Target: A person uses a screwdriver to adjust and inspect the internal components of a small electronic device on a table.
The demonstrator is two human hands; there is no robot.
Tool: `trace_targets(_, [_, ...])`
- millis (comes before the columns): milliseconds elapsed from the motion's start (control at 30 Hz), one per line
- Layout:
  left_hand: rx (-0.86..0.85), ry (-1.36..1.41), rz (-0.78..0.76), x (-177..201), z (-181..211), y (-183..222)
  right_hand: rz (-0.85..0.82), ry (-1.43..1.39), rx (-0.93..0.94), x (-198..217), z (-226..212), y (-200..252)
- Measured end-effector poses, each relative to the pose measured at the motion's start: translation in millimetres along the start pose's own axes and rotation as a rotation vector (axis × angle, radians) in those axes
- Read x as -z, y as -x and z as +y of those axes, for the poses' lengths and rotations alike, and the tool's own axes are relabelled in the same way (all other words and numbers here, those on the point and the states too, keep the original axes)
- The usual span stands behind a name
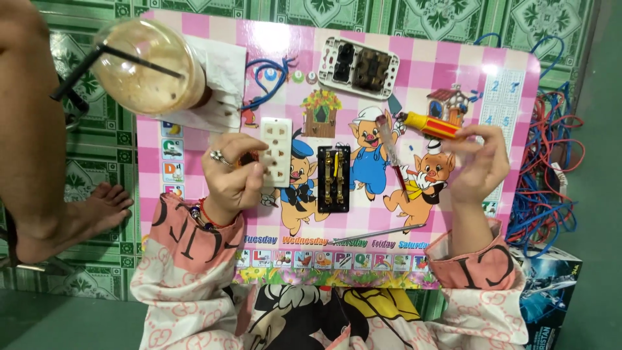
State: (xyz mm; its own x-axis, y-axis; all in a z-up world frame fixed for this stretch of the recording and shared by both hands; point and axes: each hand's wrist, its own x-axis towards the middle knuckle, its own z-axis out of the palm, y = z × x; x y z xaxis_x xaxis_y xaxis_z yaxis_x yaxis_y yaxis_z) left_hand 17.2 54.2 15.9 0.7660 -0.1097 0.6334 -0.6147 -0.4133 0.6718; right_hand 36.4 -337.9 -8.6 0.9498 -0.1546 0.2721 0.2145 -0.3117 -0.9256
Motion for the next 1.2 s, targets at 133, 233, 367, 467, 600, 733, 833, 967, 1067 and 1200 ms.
trace_targets(133, [0.070,-0.013,0.039,0,2,-1,0.059,0.034,0.042,6,0,1])
trace_targets(233, [0.167,0.043,0.097,-4,4,2,0.163,0.078,0.089,4,-4,-2])
trace_targets(367, [0.206,-0.243,0.031,-23,6,-3,0.327,0.005,-0.102,7,1,-5])
trace_targets(467, [0.128,-0.384,-0.127,-38,11,-27,0.247,0.085,0.051,17,25,-13])
trace_targets(600, [0.178,-0.561,-0.200,-62,16,-38,0.224,0.080,0.086,24,23,-21])
trace_targets(733, [0.154,-0.650,-0.181,-75,4,-26,0.011,0.334,0.402,10,-3,-13])
trace_targets(833, [0.083,-0.622,-0.078,-78,-3,-15,-0.208,0.357,0.588,-16,-17,-11])
trace_targets(967, [0.056,-0.484,-0.009,-62,5,-19,-0.341,0.210,0.556,-21,7,-10])
trace_targets(1067, [0.078,-0.428,0.045,-53,11,-19,-0.261,0.189,0.579,4,21,-17])
trace_targets(1200, [0.040,-0.391,0.113,-55,12,-19,-0.117,0.236,0.529,25,20,-31])
